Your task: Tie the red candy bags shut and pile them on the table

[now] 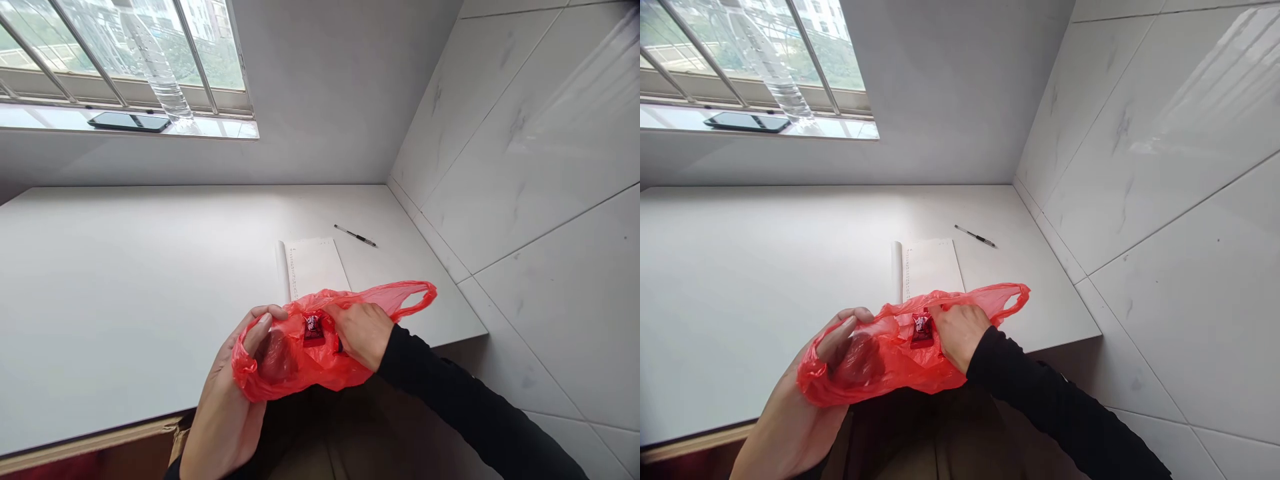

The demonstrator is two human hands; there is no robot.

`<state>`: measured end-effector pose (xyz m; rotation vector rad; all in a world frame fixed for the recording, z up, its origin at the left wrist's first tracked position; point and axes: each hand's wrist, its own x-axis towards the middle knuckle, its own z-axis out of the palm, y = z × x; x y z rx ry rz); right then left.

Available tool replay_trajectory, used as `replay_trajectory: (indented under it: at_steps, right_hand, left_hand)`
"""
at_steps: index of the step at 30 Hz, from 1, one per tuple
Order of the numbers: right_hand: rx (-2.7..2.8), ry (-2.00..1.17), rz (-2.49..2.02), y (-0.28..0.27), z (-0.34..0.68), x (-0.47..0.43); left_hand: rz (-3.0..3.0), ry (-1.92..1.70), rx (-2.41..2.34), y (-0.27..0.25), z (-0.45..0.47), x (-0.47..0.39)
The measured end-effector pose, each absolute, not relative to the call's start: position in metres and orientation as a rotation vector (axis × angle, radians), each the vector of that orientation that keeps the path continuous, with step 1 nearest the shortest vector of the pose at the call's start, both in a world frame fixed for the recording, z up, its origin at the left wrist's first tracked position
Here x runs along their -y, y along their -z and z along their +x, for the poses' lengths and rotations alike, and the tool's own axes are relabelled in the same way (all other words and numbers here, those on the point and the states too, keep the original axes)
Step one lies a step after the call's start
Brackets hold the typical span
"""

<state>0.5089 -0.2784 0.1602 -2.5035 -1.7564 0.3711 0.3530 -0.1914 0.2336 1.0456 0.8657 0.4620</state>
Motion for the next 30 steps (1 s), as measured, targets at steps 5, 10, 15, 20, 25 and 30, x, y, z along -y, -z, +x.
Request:
replay_trajectory:
  at_steps: [5,10,15,20,25,30]
  right_hand:
    - [1.774,-0.466,-2.477,-0.162,0.505,0.292]
    - [1.705,-0.38,-2.539,-0.164,0.504,0.311]
    - [1.677,-0.415,-2.519,-0.161,0.51,0.318]
    - [1.604,-0.095,-2.467,-0.163,0.518,0.319]
    - [1.335,0.088,-2.043,-0.199,0.51,0.349]
    - [1.048,0.503,-2.003,-0.223,0.518,0.386]
  left_hand:
    - [1.029,-0.481,-0.866,-0.233,0.354,0.191]
    - [1.056,-0.465,-0.855,-0.235,0.351,0.188]
    - [1.062,-0.46,-0.858,-0.235,0.351,0.187]
    - [1.097,-0.511,-0.837,-0.233,0.346,0.185]
    - [1.135,-0.523,-0.813,-0.238,0.335,0.179]
    - [1.199,-0.616,-0.72,-0.243,0.325,0.167]
